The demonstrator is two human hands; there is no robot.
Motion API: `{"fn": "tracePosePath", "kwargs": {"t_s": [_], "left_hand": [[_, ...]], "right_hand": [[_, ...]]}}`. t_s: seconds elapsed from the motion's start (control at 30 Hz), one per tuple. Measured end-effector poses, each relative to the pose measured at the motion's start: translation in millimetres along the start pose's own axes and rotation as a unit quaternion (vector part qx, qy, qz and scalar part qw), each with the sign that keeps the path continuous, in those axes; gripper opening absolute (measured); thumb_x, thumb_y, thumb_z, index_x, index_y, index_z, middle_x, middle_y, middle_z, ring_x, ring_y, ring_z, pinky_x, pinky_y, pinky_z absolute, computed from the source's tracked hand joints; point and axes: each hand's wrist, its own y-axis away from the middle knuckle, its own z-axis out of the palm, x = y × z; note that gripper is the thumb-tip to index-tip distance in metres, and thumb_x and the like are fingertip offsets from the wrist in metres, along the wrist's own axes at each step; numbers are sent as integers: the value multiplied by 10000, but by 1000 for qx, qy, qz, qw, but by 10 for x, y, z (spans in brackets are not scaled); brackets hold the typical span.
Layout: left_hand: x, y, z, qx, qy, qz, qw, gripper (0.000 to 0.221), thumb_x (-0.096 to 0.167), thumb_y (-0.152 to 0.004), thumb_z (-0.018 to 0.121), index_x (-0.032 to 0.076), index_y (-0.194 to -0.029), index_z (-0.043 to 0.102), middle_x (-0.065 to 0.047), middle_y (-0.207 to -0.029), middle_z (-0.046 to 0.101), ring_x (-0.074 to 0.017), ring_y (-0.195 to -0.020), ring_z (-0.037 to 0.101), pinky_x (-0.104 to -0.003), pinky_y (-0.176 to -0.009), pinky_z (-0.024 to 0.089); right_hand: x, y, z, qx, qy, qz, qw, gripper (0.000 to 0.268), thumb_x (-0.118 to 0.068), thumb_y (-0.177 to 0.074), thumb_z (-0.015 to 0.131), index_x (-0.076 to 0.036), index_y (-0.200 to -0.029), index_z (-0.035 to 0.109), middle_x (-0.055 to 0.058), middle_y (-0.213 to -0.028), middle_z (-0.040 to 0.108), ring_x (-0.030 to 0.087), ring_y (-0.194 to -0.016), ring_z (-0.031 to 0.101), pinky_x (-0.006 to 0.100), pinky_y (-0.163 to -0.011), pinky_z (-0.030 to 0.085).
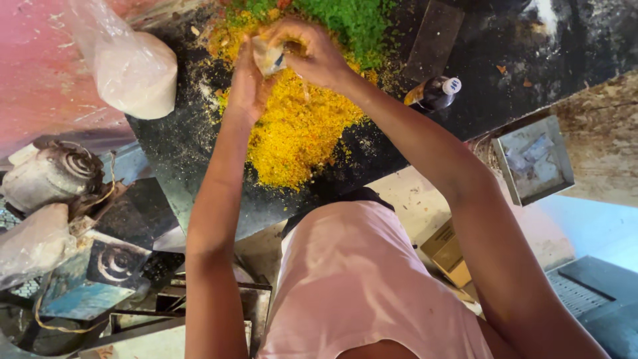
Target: The person mixes yellow, green, and red food ingredients by hand on a black countertop.
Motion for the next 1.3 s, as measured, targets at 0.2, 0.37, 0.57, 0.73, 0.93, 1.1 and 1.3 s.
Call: {"fn": "tracePosePath", "kwargs": {"t_s": [0.2, 0.37, 0.57, 0.73, 0.93, 1.1, 1.3], "left_hand": [[-103, -144, -141, 22, 43, 81, 996, 376, 299, -1024, 663, 15, -1266, 628, -165, -1172, 699, -314, -1066, 636, -541, -976, 493], [-52, -158, -244, 82, -170, 109, 976, 469, 464, -974, 663, 61, -1200, 746, -152, -1170, 764, -228, -1143, 667, -396, -1113, 405], [-150, -250, -287, 96, -206, 51, 972, 578, 514, -950, 656, 67, -1316, 635, -131, -1291, 705, -212, -1212, 613, -417, -1095, 414], [-145, -259, -239, 85, -240, 89, 963, 544, 487, -998, 603, 32, -1282, 689, -124, -1222, 735, -199, -1136, 643, -382, -1022, 470], [-73, -110, -65, 40, -296, 140, 944, 453, 398, -1078, 539, 25, -1183, 773, -152, -1077, 781, -190, -959, 660, -369, -921, 513], [-61, -28, 57, 70, -364, 152, 916, 374, 318, -1056, 547, 77, -1268, 739, -83, -1358, 692, -282, -955, 704, -461, -900, 514], [-59, 23, 63, 68, -404, 265, 873, 349, 268, -1096, 565, 7, -1244, 744, -216, -1412, 625, -309, -1257, 639, -423, -1116, 426]], "right_hand": [[148, 6, 5, -21, 68, 0, 997, 190, 70, -880, 618, -9, -1020, 720, 163, -1368, 633, 307, -1276, 603, 437, -1083, 488], [378, 21, -34, 45, -70, 83, 993, 233, 110, -922, 549, -1, -1036, 720, 161, -1275, 672, 268, -1237, 671, 353, -994, 662], [556, 19, 32, 139, -128, 247, 950, 157, -82, -1002, 704, -1, -1136, 716, 178, -1253, 609, 253, -1121, 694, 327, -973, 640], [508, -52, 82, 190, -83, 243, 947, 173, -111, -959, 698, 4, -1088, 705, 111, -1199, 512, 223, -1090, 640, 355, -915, 602], [326, -91, 64, 183, 133, 101, 969, 91, -41, -969, 701, -2, -1017, 767, 123, -939, 664, 221, -934, 607, 400, -810, 518], [222, -211, 65, 161, 33, 227, 960, 186, -69, -939, 608, -81, -1061, 748, 109, -970, 745, 209, -826, 701, 396, -812, 577], [213, -248, 184, 240, 251, -9, 938, 207, -22, -912, 639, -39, -1080, 759, 199, -1041, 734, 340, -958, 691, 487, -919, 526]]}}
